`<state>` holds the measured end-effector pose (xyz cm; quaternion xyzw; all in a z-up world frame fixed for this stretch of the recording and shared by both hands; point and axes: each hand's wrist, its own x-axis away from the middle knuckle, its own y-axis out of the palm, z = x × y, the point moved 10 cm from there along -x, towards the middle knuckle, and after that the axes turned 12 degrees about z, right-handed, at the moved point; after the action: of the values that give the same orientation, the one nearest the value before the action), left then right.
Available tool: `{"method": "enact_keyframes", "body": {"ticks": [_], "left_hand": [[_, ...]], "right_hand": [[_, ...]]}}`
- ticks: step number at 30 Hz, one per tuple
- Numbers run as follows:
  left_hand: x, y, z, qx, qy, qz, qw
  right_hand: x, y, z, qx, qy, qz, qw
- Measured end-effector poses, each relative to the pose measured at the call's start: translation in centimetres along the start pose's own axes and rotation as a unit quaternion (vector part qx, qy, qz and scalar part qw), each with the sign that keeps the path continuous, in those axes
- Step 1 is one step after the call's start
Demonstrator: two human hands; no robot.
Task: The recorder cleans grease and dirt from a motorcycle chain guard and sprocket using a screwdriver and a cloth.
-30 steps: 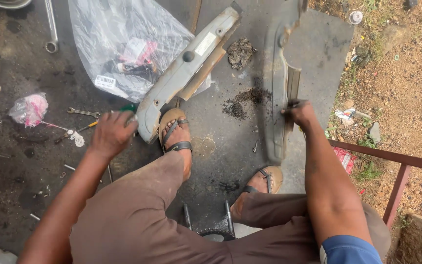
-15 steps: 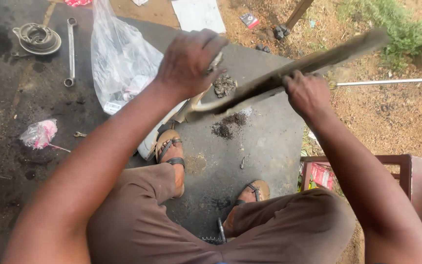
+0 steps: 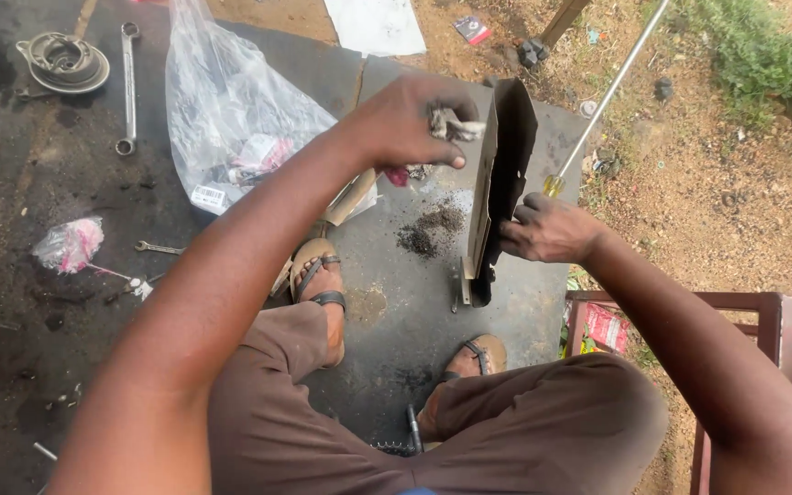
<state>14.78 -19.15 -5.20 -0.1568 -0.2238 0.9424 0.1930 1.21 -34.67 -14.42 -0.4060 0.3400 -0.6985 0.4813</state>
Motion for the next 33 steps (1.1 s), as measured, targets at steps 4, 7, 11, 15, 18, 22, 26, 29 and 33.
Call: {"method": "enact_keyframes", "body": {"ticks": [4,7,11,15,18,22,26,29,33], "left_hand": [[0.3,0.3,-0.1,-0.003,0.111,0.083,0.99],[0.4,-0.3,0.1,0.083,0.086,0.093,0.988],[2.5,-0.6,1.6,0.098,0.059,0.027,0.993],[5.1,-3.6,2.3,0.005,0.118,0.056,0.991],[7.5,-7.4,3.7,-0.033,0.159,0.085,0.983],[8.0,-13.8,-0.2,-0.071,0.047,0.167,0.982],[8.7,-18.0,-7.2,-0.086,-0.104,0.215,0.967],[9.7,-19.2,-7.3,-0.092,-0.069,0.262,0.958],[11.6,-20.1,-11.5,0.02,-0.047,0.319,0.946]], "right_hand": [[-1.6,-2.2,-1.5,-0.049,-0.021,0.135,0.989],[-2.7,-2.7,-2.2,-0.08,-0.017,0.17,0.982],[-3.5,-4.2,-3.2,-0.109,-0.012,0.184,0.977],[-2.1,-7.6,-1.6,-0.145,0.087,0.225,0.96],[1.1,-10.1,2.7,-0.235,0.312,0.343,0.854],[9.0,-6.7,8.2,-0.217,0.563,0.455,0.655],[11.4,2.7,6.5,-0.46,0.661,0.458,0.378],[12.3,9.3,1.0,-0.473,0.769,0.4,0.158],[14.2,10.8,-1.5,-0.369,0.819,0.359,0.253]]}}
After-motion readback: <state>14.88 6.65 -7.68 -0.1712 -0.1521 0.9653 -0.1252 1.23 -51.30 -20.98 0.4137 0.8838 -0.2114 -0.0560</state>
